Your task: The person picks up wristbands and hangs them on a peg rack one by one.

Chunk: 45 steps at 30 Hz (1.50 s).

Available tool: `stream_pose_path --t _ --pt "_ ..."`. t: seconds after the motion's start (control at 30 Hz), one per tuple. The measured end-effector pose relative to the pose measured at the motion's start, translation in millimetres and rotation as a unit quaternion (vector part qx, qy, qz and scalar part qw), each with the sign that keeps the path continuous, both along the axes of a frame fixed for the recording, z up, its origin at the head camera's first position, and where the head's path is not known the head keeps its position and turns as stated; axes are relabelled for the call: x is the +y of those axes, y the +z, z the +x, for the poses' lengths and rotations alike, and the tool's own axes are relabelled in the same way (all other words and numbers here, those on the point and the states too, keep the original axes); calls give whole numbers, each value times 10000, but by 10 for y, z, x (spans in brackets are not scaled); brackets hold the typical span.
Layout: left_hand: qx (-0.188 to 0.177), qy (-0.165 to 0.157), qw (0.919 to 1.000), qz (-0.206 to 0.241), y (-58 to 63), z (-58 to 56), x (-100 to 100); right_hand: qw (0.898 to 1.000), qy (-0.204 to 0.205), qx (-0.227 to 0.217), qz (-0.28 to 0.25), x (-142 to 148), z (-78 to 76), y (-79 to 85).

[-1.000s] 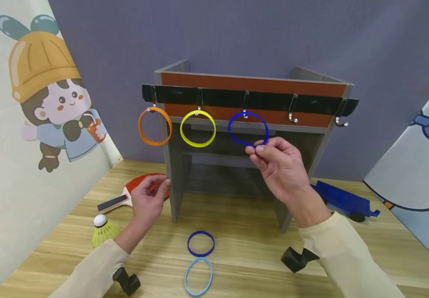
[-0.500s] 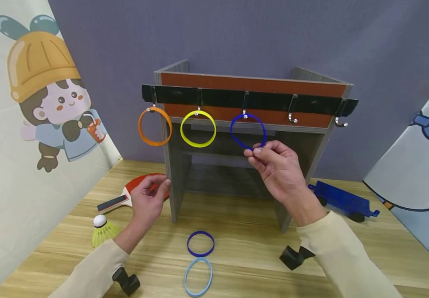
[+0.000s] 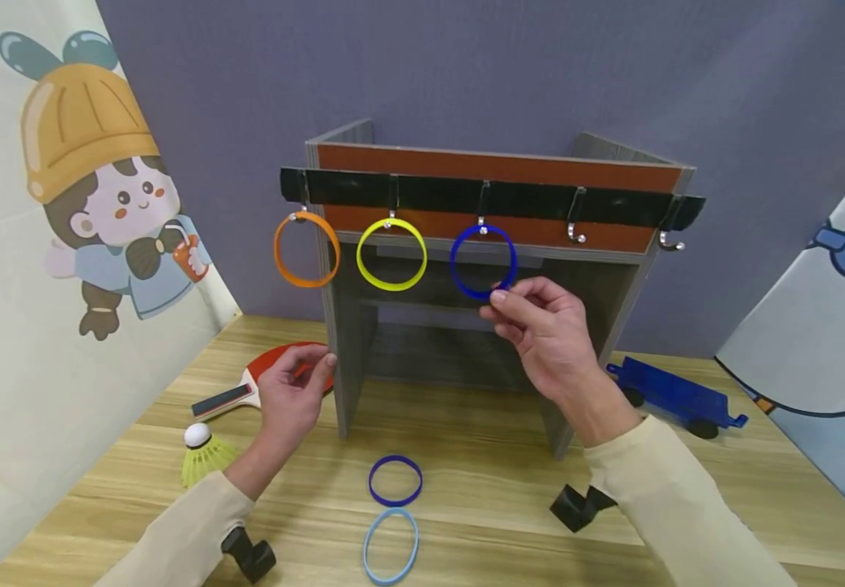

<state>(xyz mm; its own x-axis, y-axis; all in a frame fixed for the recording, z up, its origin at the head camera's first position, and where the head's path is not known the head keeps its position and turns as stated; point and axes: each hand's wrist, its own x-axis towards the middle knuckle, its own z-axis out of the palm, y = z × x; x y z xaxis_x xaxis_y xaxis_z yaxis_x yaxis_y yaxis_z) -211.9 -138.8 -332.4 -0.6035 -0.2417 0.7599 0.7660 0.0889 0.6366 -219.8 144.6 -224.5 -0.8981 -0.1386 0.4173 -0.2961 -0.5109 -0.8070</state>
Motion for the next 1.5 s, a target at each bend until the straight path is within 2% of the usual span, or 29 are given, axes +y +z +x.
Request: stream_pose_path --t 0.2,0.3,0.4,0.53,0.63,0.8,0.93,1.03,1.17,1.3,1.5 --pt "42 -28 10000 51 9 5 5 9983 -111 72 560 45 55 -60" --pt "42 15 10000 55 11 7 8 9946 -103 190 1011 60 95 -154" --pt "17 68 10000 39 8 12 8 9868 -155 262 1592 75 137 -296" --pt "-46 60 10000 63 -3 17 4 9695 -211 318 2423 111 175 -514" --pt "-76 40 9999 110 -13 15 3 9513 -154 352 3060 138 212 -691" --pt "-76 11 9998 158 -26 6 5 9222 353 238 3843 194 318 -1026" --pt "-54 30 9999 121 -21 8 -2 9067 976 140 4100 240 413 -1281" --pt "-87 55 9999 102 -12 13 -4 9042 1408 -27 4032 243 489 -1446" --pt "-125 66 9998 112 -9 10 0 9024 1710 -491 3923 196 604 -1592" --pt "-68 92 9999 87 -9 6 2 8977 1789 -844 3937 121 703 -1657" --pt "-12 59 10000 51 0 8 3 9074 1642 -984 3740 -12 782 -1714"
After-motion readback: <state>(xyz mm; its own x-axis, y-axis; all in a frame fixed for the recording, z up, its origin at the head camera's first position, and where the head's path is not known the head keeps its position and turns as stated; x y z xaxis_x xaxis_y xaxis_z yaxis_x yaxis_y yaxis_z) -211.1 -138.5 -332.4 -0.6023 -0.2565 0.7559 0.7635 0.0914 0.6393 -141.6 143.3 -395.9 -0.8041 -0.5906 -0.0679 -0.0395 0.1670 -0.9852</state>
